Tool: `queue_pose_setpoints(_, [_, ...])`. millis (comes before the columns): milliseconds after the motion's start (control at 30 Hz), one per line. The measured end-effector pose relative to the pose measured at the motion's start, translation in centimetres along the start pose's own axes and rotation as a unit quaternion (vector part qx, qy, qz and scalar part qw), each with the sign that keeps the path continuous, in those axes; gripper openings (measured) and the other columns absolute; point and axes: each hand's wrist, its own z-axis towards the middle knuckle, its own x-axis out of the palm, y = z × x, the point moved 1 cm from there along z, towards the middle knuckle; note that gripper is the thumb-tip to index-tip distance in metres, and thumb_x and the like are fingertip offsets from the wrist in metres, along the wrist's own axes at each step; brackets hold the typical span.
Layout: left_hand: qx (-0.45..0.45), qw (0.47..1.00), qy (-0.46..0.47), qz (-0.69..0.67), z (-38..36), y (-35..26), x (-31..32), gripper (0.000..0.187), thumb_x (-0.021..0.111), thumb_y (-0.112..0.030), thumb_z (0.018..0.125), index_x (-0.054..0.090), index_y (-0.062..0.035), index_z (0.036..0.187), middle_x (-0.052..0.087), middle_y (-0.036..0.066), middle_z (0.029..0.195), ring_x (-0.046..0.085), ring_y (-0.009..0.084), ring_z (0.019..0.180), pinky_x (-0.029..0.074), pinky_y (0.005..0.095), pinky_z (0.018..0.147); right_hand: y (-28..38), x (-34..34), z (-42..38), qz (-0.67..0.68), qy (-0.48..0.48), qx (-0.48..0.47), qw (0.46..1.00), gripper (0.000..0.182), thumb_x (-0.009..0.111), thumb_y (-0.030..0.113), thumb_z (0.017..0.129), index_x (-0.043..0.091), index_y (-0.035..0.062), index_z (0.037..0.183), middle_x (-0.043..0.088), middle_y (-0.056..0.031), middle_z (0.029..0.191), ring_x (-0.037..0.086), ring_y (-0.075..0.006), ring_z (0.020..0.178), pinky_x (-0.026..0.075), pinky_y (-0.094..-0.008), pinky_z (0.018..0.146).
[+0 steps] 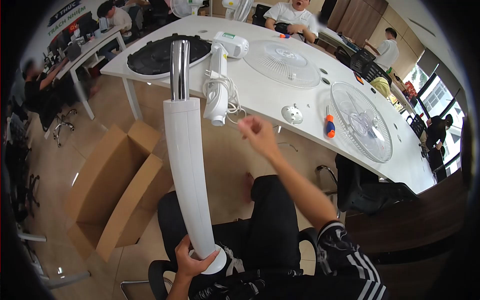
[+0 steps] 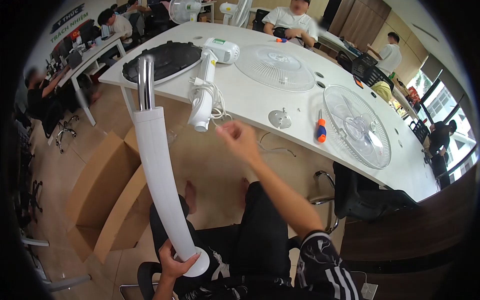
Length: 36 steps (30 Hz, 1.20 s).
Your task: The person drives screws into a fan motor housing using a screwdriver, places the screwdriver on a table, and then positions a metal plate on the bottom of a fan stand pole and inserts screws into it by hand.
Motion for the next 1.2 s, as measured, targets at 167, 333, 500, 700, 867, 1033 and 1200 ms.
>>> queue_pose_setpoints(167, [0.02, 0.999, -0.027, 0.023, 0.2, 0.4, 3.1, 0.06, 0.096, -0.023, 0.065, 0.065, 0.0015, 0.11, 0.072, 0.016, 0.094, 0.076, 0.0285, 0.084, 0.061, 0.037, 0.075, 4.4, 2.7, -8.5, 0.23, 0.172, -0.105, 0.952, 0.083, 0.086, 0.035, 0.087, 0.044, 0.0015, 0.15, 0.066, -0.0147, 0.123, 0.067, -0.0208, 0.109, 0.053, -0.0365, 0.095])
queue_pose_setpoints(333, [0.046, 0.997, -0.047, 0.043, 0.6, 1.9, 7.5, 0.06, 0.097, -0.024, 0.065, 0.065, -0.0008, 0.109, 0.072, 0.016, 0.093, 0.075, 0.0292, 0.083, 0.059, 0.0392, 0.075, 15.5, 0.5, -8.0, 0.256, 0.038, -0.178, 0.949, 0.102, 0.077, 0.022, 0.095, 0.007, 0.0097, 0.168, 0.06, -0.0214, 0.136, 0.068, -0.0233, 0.115, 0.055, -0.0335, 0.092])
queue_pose_setpoints(500, [0.031, 0.999, 0.002, 0.013, -0.7, -3.2, 10.9, 0.061, 0.096, -0.026, 0.068, 0.065, 0.0014, 0.114, 0.073, 0.017, 0.101, 0.076, 0.0283, 0.089, 0.062, 0.0385, 0.077, 19.2, -4.2, -3.0, 0.132, -0.043, -0.184, 0.973, 0.083, 0.067, 0.022, 0.103, 0.016, 0.0112, 0.167, 0.068, -0.0159, 0.109, 0.072, -0.0191, 0.094, 0.057, -0.0286, 0.071])
queue_pose_setpoints(700, [-0.005, 0.999, 0.032, 0.024, -4.1, -7.4, 10.4, 0.062, 0.094, -0.032, 0.072, 0.067, 0.0027, 0.117, 0.074, 0.019, 0.107, 0.076, 0.0323, 0.091, 0.062, 0.0405, 0.08, 14.2, -6.7, -2.3, 0.121, -0.071, -0.091, 0.986, 0.046, 0.062, 0.034, 0.107, 0.05, 0.0106, 0.145, 0.068, -0.0128, 0.098, 0.074, -0.02, 0.076, 0.057, -0.0302, 0.056])
queue_pose_setpoints(867, [-0.163, 0.962, 0.221, 0.0, -6.7, -12.8, 6.1, 0.068, 0.093, -0.046, 0.073, 0.072, 0.0081, 0.109, 0.077, 0.021, 0.093, 0.077, 0.026, 0.082, 0.061, 0.0354, 0.077, 8.6, -6.8, -7.0, 0.117, -0.074, 0.071, 0.988, 0.053, 0.076, 0.04, 0.096, 0.054, 0.004, 0.128, 0.068, -0.0143, 0.098, 0.071, -0.0227, 0.072, 0.056, -0.0357, 0.057])
queue_pose_setpoints(1033, [-0.274, 0.906, 0.309, -0.089, -8.7, -14.5, 5.0, 0.045, 0.087, -0.028, 0.088, 0.073, 0.0062, 0.113, 0.077, 0.01, 0.099, 0.07, 0.0124, 0.087, 0.057, 0.0281, 0.081, -3.4, -4.5, -11.4, 0.189, -0.043, 0.234, 0.953, 0.056, 0.081, 0.037, 0.091, 0.052, 0.0022, 0.124, 0.067, -0.0156, 0.093, 0.069, -0.0239, 0.067, 0.058, -0.0403, 0.058])
queue_pose_setpoints(1200, [-0.306, 0.866, 0.321, -0.231, -7.8, -14.6, 4.0, 0.046, 0.071, -0.041, 0.102, 0.071, 0.0056, 0.108, 0.072, 0.004, 0.09, 0.066, 0.0068, 0.073, 0.053, 0.0258, 0.063, -14.2, -1.5, -17.6, 0.305, 0.01, 0.406, 0.861, 0.051, 0.075, 0.033, 0.095, 0.05, 0.003, 0.127, 0.067, -0.0166, 0.087, 0.069, -0.0273, 0.065, 0.06, -0.045, 0.059])
